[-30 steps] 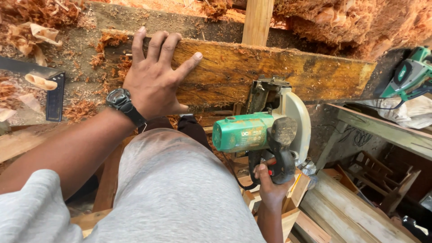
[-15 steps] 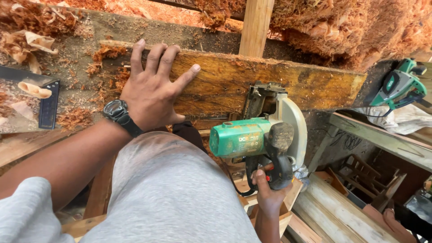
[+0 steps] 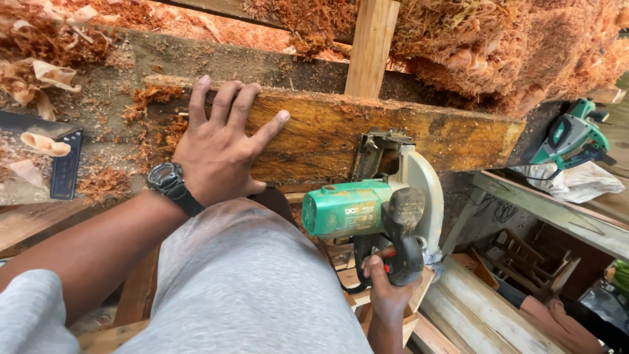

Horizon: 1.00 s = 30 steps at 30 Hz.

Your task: Marking, cutting, and planing wooden boards in a workshop environment

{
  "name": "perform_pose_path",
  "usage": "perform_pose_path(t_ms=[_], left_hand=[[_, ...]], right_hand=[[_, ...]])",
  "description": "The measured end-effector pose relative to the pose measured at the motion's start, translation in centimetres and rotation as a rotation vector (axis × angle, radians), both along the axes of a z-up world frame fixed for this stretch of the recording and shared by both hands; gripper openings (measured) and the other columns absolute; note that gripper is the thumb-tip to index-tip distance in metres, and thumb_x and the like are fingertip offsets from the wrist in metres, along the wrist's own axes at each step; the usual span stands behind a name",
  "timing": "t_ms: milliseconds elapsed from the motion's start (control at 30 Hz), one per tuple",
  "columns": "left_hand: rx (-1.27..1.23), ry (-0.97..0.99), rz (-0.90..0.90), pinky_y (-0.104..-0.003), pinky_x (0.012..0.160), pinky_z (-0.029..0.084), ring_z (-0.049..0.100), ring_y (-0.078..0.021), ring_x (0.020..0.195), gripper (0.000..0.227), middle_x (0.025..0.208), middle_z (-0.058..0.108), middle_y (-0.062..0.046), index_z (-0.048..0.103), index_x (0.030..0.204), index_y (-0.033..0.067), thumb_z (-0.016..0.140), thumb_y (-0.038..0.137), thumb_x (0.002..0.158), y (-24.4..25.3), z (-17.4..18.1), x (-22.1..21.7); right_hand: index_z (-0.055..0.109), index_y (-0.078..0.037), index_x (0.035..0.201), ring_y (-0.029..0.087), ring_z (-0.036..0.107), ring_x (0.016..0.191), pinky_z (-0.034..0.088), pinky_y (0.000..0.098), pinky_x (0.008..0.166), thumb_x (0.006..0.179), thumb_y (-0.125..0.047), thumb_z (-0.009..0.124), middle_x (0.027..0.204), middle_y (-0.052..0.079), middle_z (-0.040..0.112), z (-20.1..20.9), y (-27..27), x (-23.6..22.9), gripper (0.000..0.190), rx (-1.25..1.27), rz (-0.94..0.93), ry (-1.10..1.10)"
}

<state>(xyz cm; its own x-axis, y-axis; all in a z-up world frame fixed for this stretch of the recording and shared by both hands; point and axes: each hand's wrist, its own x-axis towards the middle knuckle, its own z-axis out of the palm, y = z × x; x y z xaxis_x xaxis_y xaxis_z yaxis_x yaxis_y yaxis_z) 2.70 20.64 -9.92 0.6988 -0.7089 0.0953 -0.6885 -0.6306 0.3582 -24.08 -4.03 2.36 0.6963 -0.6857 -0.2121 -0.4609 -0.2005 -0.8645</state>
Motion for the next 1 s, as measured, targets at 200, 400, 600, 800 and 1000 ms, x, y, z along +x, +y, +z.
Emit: perform_pose_path(t_ms=[200,400,600,800,1000], left_hand=[[-0.013,0.007,0.0,-0.06,0.124,0.018,0.045,-0.0392,0.141,0.134,0.156,0.051,-0.021,0.062,0.153,0.0347,0.081,0.087,0.031,0.0,0.2,0.1],[-0.022,0.029,0.001,-0.061,0.124,0.018,0.045,-0.0394,0.142,0.134,0.157,0.05,-0.021,0.061,0.152,0.0345,0.083,0.084,0.029,0.0,0.2,0.1],[-0.045,0.032,0.011,-0.06,0.124,0.019,0.045,-0.0392,0.141,0.135,0.156,0.05,-0.02,0.062,0.152,0.0344,0.083,0.085,0.029,-0.1,0.1,0.0],[-0.084,0.065,0.0,-0.063,0.124,0.018,0.045,-0.0424,0.143,0.133,0.157,0.047,-0.025,0.06,0.154,0.0308,0.086,0.08,0.033,0.0,0.0,0.0],[-0.085,0.034,0.004,-0.061,0.123,0.02,0.047,-0.041,0.142,0.132,0.156,0.049,-0.023,0.06,0.152,0.032,0.087,0.077,0.031,-0.1,0.1,0.0]], right_hand=[[0.059,-0.002,0.095,0.018,0.054,0.047,0.051,0.0387,0.051,0.093,-0.01,0.07,0.061,0.01,0.054,0.2,0.2,0.9,0.013,-0.005,-0.006,0.005],[0.06,-0.004,0.094,0.018,0.054,0.048,0.051,0.0383,0.051,0.093,-0.011,0.07,0.06,0.009,0.055,0.3,0.0,1.6,0.013,0.006,0.011,0.007],[0.058,-0.004,0.096,0.019,0.054,0.049,0.049,0.0391,0.052,0.092,-0.008,0.069,0.06,0.011,0.053,0.4,-0.1,1.9,0.012,0.026,-0.043,0.043],[0.055,-0.004,0.094,0.02,0.054,0.047,0.051,0.0394,0.051,0.09,-0.004,0.069,0.062,0.011,0.051,0.4,0.1,2.7,0.015,0.01,-0.048,0.011],[0.055,-0.006,0.103,0.018,0.053,0.049,0.051,0.038,0.052,0.091,-0.008,0.071,0.069,0.01,0.055,0.3,-0.4,2.9,0.02,0.006,-0.02,-0.019]])
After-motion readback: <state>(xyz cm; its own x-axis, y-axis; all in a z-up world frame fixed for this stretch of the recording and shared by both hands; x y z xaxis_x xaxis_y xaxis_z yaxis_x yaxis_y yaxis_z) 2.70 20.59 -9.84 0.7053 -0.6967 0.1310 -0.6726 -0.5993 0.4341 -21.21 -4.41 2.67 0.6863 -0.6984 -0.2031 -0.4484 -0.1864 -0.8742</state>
